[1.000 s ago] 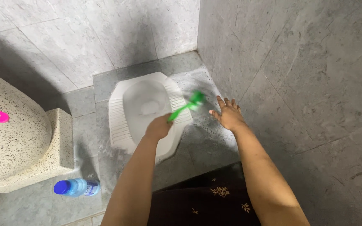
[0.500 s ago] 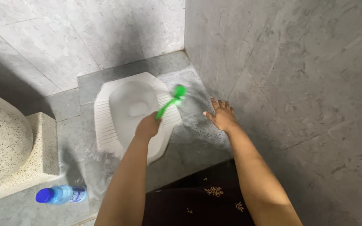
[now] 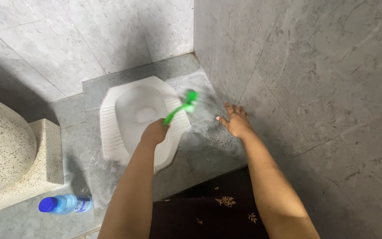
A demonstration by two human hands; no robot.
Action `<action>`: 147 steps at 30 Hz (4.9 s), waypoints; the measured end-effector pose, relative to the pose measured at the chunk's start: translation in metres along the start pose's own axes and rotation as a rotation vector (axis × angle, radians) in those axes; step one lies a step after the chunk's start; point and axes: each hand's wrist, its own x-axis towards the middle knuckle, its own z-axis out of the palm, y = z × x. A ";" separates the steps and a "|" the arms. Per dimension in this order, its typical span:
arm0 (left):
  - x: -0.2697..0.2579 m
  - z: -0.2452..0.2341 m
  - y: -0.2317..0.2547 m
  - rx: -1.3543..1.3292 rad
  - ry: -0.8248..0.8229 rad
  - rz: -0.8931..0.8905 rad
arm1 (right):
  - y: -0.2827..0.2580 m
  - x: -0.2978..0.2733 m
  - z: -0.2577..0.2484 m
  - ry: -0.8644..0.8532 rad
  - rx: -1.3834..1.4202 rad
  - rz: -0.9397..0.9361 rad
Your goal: Scrubbing a squat toilet with a green brush and soapy water.
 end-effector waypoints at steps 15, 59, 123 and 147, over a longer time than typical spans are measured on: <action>-0.048 -0.059 0.007 -0.196 -0.207 -0.038 | -0.031 -0.008 -0.016 -0.018 -0.008 0.007; -0.055 -0.057 -0.073 0.048 -0.138 0.033 | -0.085 -0.017 -0.015 0.019 0.060 -0.110; -0.030 -0.013 -0.023 0.149 0.023 -0.025 | -0.039 0.004 0.004 0.012 0.026 -0.047; -0.008 0.015 0.026 -0.039 -0.250 0.078 | -0.063 -0.043 0.002 -0.150 -0.321 -0.196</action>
